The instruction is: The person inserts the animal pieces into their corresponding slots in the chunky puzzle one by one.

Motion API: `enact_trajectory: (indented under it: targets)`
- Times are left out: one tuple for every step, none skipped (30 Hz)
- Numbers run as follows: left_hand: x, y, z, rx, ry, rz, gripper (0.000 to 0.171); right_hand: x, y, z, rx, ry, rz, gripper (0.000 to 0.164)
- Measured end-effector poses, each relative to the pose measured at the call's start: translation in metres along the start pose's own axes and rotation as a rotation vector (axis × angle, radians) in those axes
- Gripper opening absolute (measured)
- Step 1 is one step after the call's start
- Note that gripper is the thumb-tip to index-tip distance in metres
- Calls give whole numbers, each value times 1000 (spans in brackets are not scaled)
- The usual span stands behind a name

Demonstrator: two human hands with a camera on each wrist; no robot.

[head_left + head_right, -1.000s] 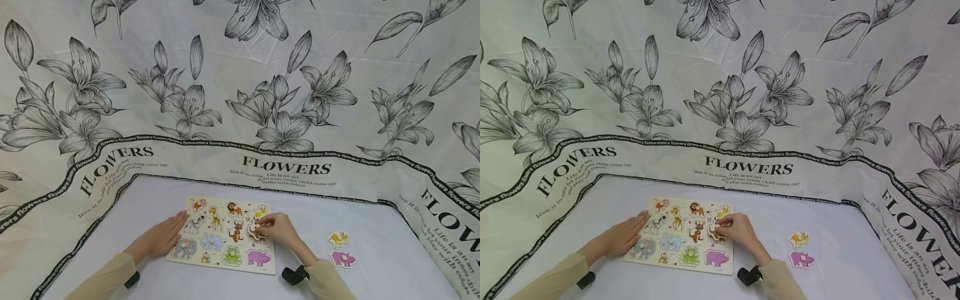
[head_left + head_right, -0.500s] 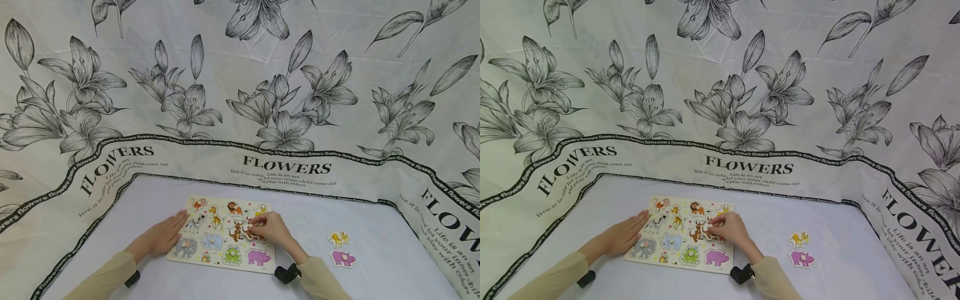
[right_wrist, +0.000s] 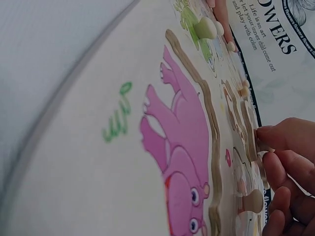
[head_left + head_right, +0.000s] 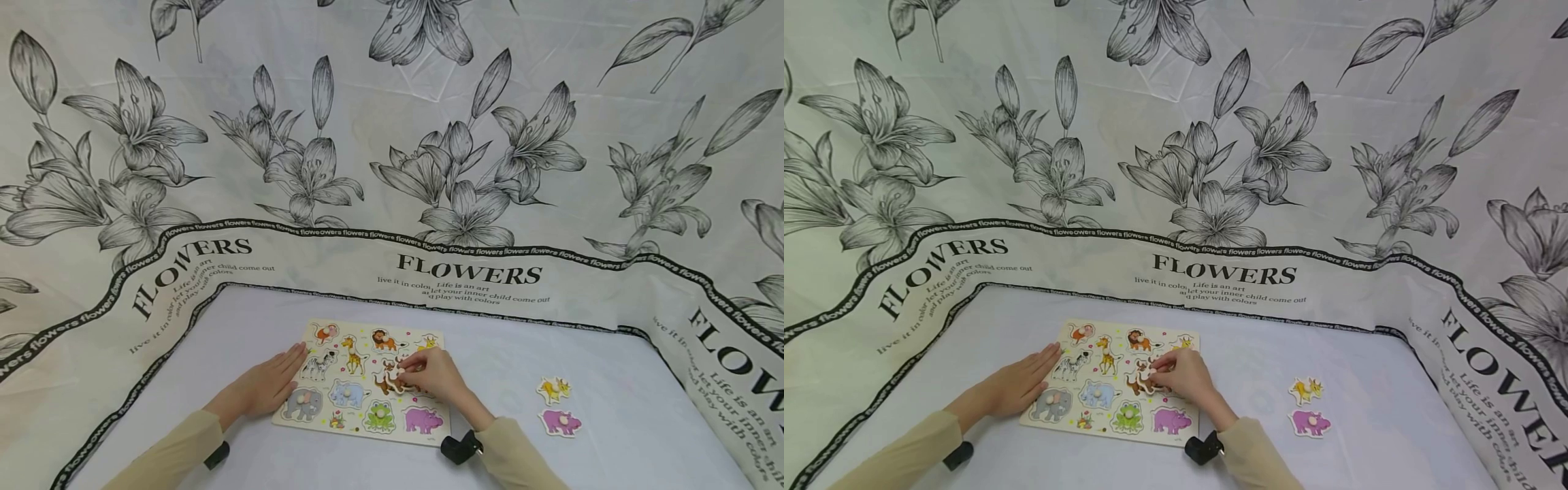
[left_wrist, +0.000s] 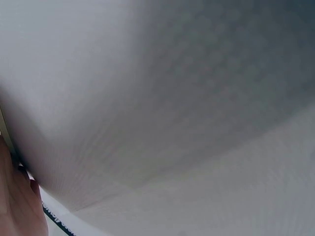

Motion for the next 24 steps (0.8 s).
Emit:
enact_trajectory:
  targets:
    - [0, 0, 0, -1, -1, 0, 57, 1, 0, 0, -1, 2, -1, 14]
    - [0, 0, 0, -1, -3, 0, 57, 1, 0, -1, -2, 5, -1, 14]
    - [1, 0, -1, -1, -4, 0, 57, 2, 1, -1, -2, 7, -3, 14]
    - [1, 0, -1, -1, -7, 0, 57, 3, 1, -1, -5, 7, -4, 14]
    - [1, 0, -1, -2, -11, -1, 57, 3, 1, -1, -7, 8, -6, 14]
    - [1, 0, -1, -2, -13, -1, 57, 4, 2, -1, -5, 6, -6, 13]
    - [1, 0, -1, -2, -14, -2, 57, 5, 2, -1, -5, 6, -7, 13]
    - [2, 0, -1, -1, -15, -2, 57, 6, 2, -1, -8, 5, -8, 13]
    - [2, 0, -1, 0, -15, -2, 57, 7, 3, -1, -8, 1, -9, 13]
    - [2, 1, -1, 0, -17, -1, 57, 8, 3, -2, -11, -5, -8, 12]
    - [2, 1, -1, 1, -18, 1, 57, 8, 3, -2, -12, -8, -7, 12]
    - [2, 1, -1, 2, -18, 3, 57, 9, 4, -3, -18, -12, -6, 11]
    - [2, 1, -1, 4, -18, 6, 57, 10, 4, -3, -25, -15, -4, 11]
    - [2, 1, -1, 4, -18, 8, 57, 10, 4, -4, -32, -16, -3, 11]
    - [2, 1, -1, 5, -17, 10, 57, 11, 5, -5, -36, -17, -2, 11]
    - [2, 1, -1, 5, -16, 12, 57, 11, 5, -6, -40, -19, -1, 12]
    - [2, 1, 0, 6, -14, 14, 57, 12, 5, -7, -43, -18, -2, 12]
    - [2, 1, -1, 5, -11, 14, 57, 12, 5, -8, -50, -18, -2, 12]
    - [2, 1, -1, 5, -10, 13, 57, 13, 5, -9, -50, -19, -3, 12]
    - [2, 1, -1, 4, -8, 13, 57, 13, 5, -10, -49, -23, -6, 13]
    - [2, 1, -1, 4, -7, 12, 57, 14, 5, -10, -47, -29, -8, 13]
    - [2, 1, -1, 3, -7, 12, 57, 14, 5, -11, -47, -35, -10, 13]
    - [2, 0, -1, 2, -7, 11, 57, 15, 5, -11, -44, -38, -13, 13]
    - [2, 0, -1, 1, -8, 10, 57, 15, 6, -11, -39, -42, -15, 12]
Point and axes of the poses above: each hand's wrist, its own y-axis towards the middle knuckle, its own x-axis out of the palm, z = x × y, the point moved 5 cm from there along y, towards the middle knuckle, and after that the axes turned 8 degrees about x, right-handed, at the moved point
